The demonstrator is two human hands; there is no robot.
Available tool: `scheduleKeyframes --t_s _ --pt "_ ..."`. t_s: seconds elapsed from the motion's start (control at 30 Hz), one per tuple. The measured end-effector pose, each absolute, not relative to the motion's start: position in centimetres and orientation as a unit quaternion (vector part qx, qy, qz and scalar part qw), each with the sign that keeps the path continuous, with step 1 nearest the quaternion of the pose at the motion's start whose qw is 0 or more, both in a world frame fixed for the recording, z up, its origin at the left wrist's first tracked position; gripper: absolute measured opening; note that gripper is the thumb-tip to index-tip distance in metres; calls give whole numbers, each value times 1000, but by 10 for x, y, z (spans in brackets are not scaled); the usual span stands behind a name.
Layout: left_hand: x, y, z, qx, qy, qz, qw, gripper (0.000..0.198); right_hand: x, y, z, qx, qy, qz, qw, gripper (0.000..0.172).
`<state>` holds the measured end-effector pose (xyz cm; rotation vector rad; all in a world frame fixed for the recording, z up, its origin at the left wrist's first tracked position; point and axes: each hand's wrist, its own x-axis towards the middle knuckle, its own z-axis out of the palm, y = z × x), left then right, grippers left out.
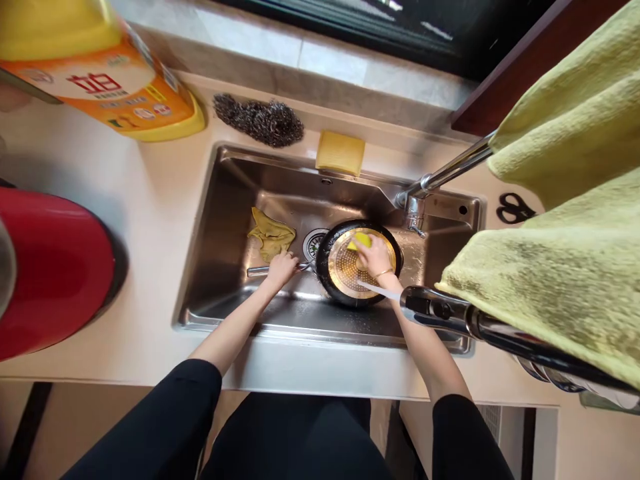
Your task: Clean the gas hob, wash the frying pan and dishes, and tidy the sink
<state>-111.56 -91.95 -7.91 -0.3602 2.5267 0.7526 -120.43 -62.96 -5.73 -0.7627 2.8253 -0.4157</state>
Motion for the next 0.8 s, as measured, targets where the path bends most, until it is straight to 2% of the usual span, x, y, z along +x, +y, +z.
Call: scheduleKeyframes --t_s 0.1,0.23,0.47,0.67,0.8 --pt "-1117 -919 -83 -75 923 231 300 16 -1205 -654 -48 -406 891 -122 164 40" --pt "-1116 -916 -82 -61 928 173 324 12 -1205 -662 -41 -489 843 -107 196 41" --pt "-1114 -910 -81 -79 929 165 321 14 -1232 -653 -47 -322 930 -100 147 39" --pt "-1113 -906 -77 -104 923 174 326 15 -1210 -652 -45 -467 856 -103 197 40" --pt "-1114 -904 -79 -118 922 171 327 17 -1227 -647 -50 -367 911 -105 156 37"
